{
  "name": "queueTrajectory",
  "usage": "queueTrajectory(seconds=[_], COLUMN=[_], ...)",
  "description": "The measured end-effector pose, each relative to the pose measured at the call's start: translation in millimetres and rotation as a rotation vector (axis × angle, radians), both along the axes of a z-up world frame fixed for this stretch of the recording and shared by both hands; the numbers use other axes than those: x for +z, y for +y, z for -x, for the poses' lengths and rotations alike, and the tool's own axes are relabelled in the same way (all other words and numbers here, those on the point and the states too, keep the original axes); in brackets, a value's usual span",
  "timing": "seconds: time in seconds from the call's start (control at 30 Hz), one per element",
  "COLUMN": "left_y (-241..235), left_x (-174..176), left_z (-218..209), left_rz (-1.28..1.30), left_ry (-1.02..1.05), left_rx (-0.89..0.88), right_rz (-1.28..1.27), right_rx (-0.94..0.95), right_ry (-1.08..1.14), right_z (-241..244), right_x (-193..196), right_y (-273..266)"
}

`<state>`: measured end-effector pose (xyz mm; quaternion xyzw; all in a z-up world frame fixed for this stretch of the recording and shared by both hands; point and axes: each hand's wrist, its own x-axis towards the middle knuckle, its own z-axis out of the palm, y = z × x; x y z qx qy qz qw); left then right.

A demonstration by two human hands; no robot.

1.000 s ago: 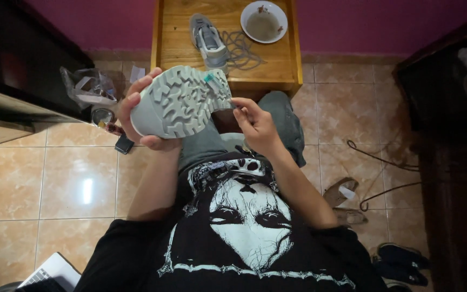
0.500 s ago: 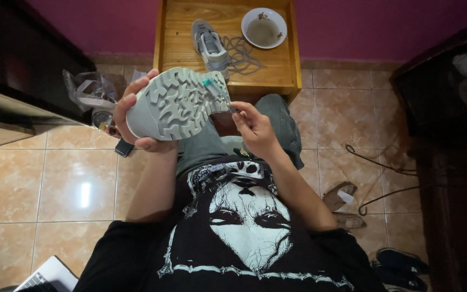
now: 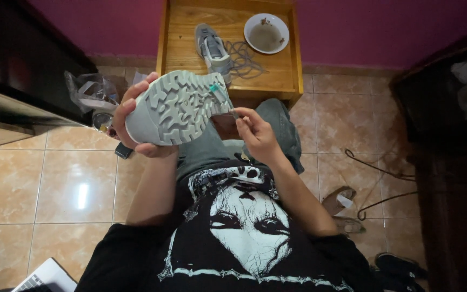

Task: The person scrubs a white and grey sneaker with a toothbrush, focusing on the sole and side panels. They rotate the shoe to clean different areas and dip the brush into a small bowl of liquid on a wooden table.

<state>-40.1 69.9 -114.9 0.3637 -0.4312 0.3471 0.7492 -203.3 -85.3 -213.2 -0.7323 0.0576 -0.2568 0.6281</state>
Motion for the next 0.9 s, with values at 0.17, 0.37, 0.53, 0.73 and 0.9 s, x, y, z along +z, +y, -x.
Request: queueTrajectory(seconds=[0.17,0.37,0.53,0.73,0.9], left_y=[-3.1,-0.3,0.4,-5.1,-12.8], left_x=[-2.1,-8.0,-8.6,-9.3,-9.2], left_z=[-2.1,-3.8,-5.8,-4.7,0.0], left_rz=[0.000,-0.002,-0.026,0.071,0.129], left_ry=[0.011,0.005,-0.023,-0.017,0.021], left_rx=[-0.034,-0.159,-0.200,-0.147,-0.156], right_rz=[0.018,0.024,0.034,-0.034,-0.053], right_rx=[-0.005,-0.015,-0.012,0.026,-0.013], right_ry=[0.008,0.013,-0.007,-0.025,-0.079], right_z=[-0.9,0.8,-0.1,-1.9,-4.9], right_x=[5.8,3.5,1.5,1.2,3.6], right_y=[-1.9,-3.0,-4.9,-2.0,-3.1])
